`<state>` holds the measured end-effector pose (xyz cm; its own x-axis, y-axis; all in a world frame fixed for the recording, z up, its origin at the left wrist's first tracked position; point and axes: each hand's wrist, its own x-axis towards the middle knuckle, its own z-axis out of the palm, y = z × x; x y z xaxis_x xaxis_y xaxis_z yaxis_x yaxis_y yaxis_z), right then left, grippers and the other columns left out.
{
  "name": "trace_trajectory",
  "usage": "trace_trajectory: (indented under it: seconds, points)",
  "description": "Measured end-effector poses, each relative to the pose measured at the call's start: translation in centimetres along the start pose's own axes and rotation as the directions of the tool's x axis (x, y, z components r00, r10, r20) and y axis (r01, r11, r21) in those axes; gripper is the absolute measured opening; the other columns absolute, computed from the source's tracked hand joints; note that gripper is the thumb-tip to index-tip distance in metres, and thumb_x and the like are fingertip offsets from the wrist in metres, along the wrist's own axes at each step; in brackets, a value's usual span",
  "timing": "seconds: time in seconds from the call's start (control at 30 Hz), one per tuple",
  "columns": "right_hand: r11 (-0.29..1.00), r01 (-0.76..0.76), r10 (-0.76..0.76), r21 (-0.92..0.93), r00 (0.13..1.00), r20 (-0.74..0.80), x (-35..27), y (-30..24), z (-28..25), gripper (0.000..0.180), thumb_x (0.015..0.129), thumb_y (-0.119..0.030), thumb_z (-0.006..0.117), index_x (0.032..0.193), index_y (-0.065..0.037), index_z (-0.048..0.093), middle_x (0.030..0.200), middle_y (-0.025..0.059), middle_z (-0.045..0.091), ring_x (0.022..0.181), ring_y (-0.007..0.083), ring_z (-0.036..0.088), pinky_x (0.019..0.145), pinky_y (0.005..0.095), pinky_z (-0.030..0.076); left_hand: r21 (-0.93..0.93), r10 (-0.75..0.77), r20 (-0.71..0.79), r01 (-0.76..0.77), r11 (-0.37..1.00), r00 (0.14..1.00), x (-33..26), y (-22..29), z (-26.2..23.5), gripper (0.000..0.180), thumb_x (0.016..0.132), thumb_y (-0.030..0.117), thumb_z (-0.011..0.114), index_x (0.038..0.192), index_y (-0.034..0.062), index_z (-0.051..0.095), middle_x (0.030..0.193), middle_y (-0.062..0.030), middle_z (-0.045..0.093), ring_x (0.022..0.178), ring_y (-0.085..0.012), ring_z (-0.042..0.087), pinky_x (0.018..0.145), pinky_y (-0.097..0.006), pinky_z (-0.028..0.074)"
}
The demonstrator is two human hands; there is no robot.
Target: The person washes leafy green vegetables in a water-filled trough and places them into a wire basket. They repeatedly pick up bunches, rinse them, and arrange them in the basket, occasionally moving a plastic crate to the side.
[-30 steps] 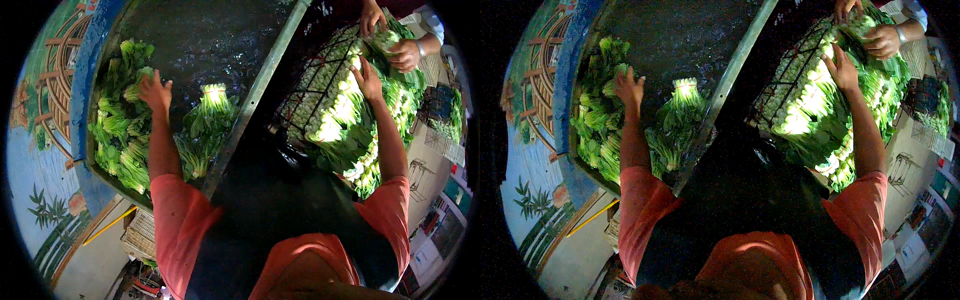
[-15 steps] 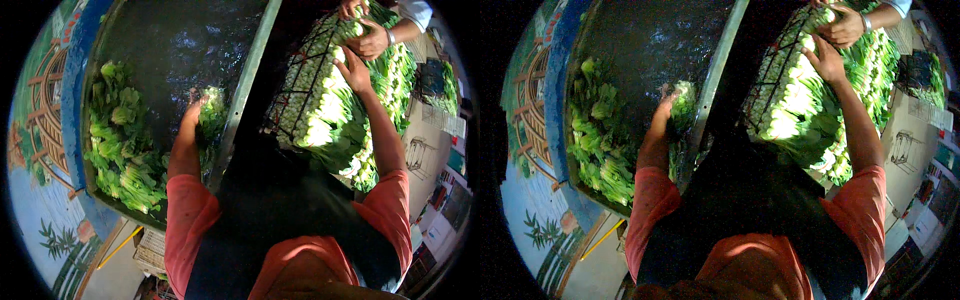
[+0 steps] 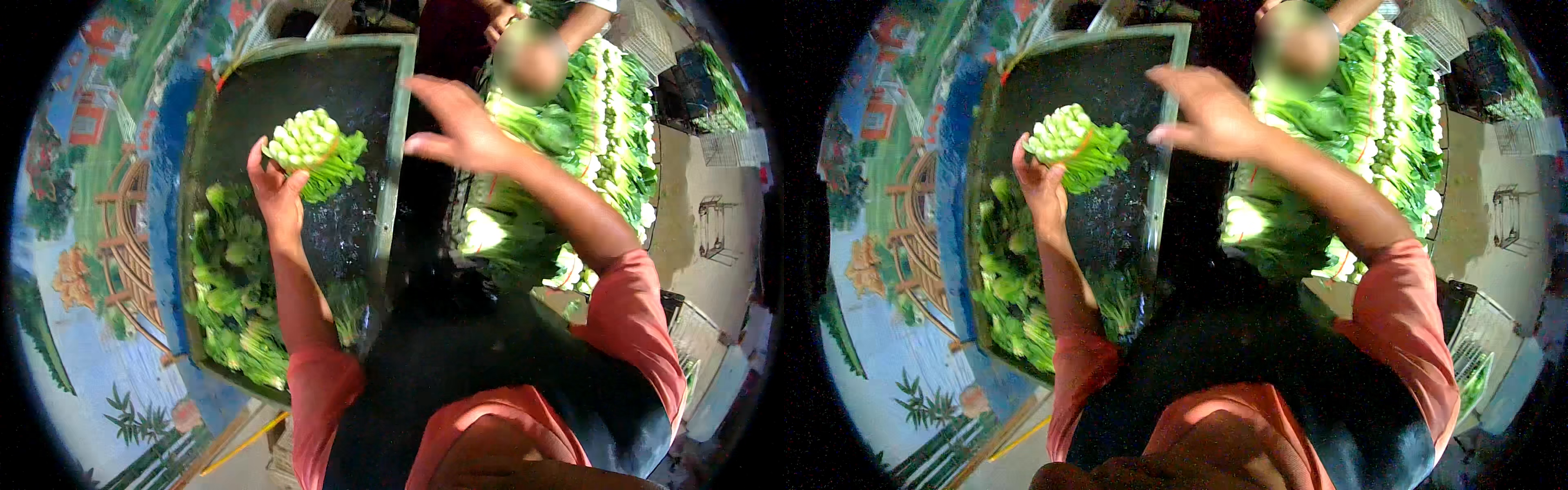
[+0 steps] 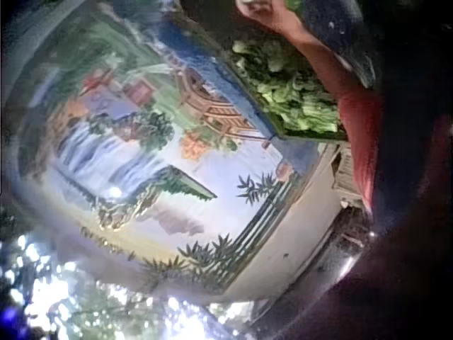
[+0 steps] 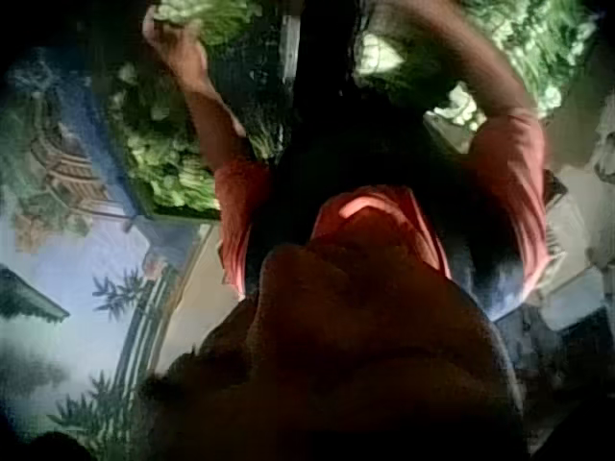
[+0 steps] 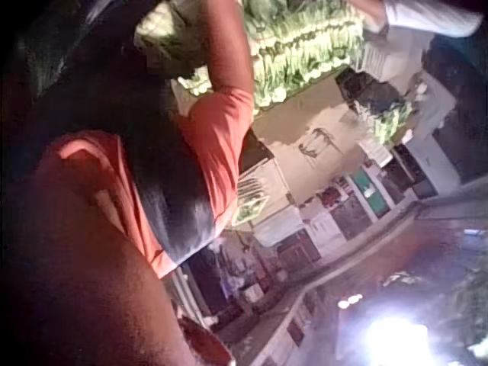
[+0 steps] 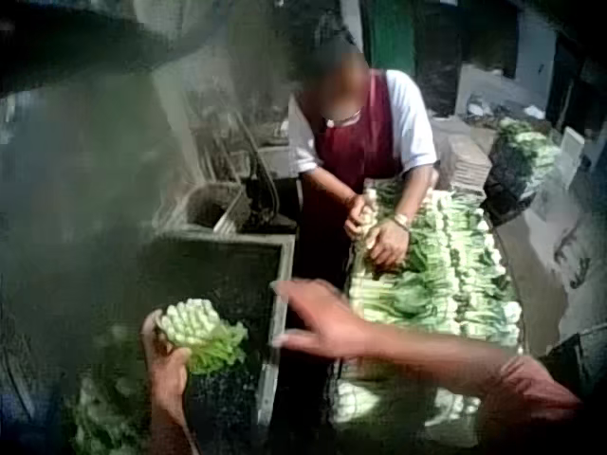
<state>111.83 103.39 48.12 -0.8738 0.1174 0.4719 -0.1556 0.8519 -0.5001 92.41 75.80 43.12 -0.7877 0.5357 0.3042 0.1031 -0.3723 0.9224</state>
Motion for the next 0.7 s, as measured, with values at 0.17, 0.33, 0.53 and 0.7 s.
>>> trace_trajectory:
  seconds: [0.17,0.33,0.53,0.7]
  points:
    - [0.968,0.016,0.027,0.250,0.986,-0.167,1.3,-4.5,4.0,0.136,0.065,-0.055,0.090,0.155,0.009,0.010,0.144,0.0322,0.044,0.130,0.0469,0.046,0.113,0.0504,0.037,-0.027,0.071,0.111,-0.068,0.997,0.991,-0.5,4.3,11.5,0.094,0.083,0.004,0.077,0.158,0.0001,0.021,0.152,-0.0182,0.042,0.136,-0.0286,0.047,0.116,-0.043,0.036]
    - [0.852,-0.160,0.255,0.499,0.958,-0.129,-0.9,-3.4,1.1,0.133,0.063,-0.055,0.092,0.155,0.002,0.016,0.147,0.0291,0.045,0.136,0.0436,0.048,0.113,0.0441,0.040,-0.135,0.067,0.158,-0.046,0.990,0.985,-3.1,4.2,17.8,0.083,0.102,0.028,0.057,0.163,0.0020,0.006,0.167,-0.0146,0.019,0.153,-0.0265,0.022,0.124,-0.042,0.016]
    - [0.699,-0.273,0.410,0.661,0.910,-0.059,-6.5,2.3,-5.9,0.091,0.073,-0.043,0.090,0.137,0.006,0.047,0.128,0.0175,0.062,0.119,0.0253,0.060,0.107,0.0377,0.045,-0.085,-0.164,0.334,0.203,0.975,0.928,-2.4,-0.5,20.9,0.064,0.108,0.026,0.050,0.160,-0.0007,0.023,0.164,-0.0162,0.029,0.151,-0.0255,0.029,0.124,-0.040,0.022]
    - [0.832,-0.514,0.524,0.210,0.852,0.007,-7.9,5.6,-16.5,0.078,0.074,-0.040,0.086,0.134,-0.001,0.054,0.119,0.0159,0.067,0.110,0.0251,0.065,0.102,0.0412,0.048,0.357,-0.372,0.388,0.234,0.904,0.844,1.2,-10.6,24.6,0.063,0.100,0.029,0.062,0.151,-0.0010,0.040,0.157,-0.0202,0.039,0.148,-0.0308,0.034,0.120,-0.037,0.027]
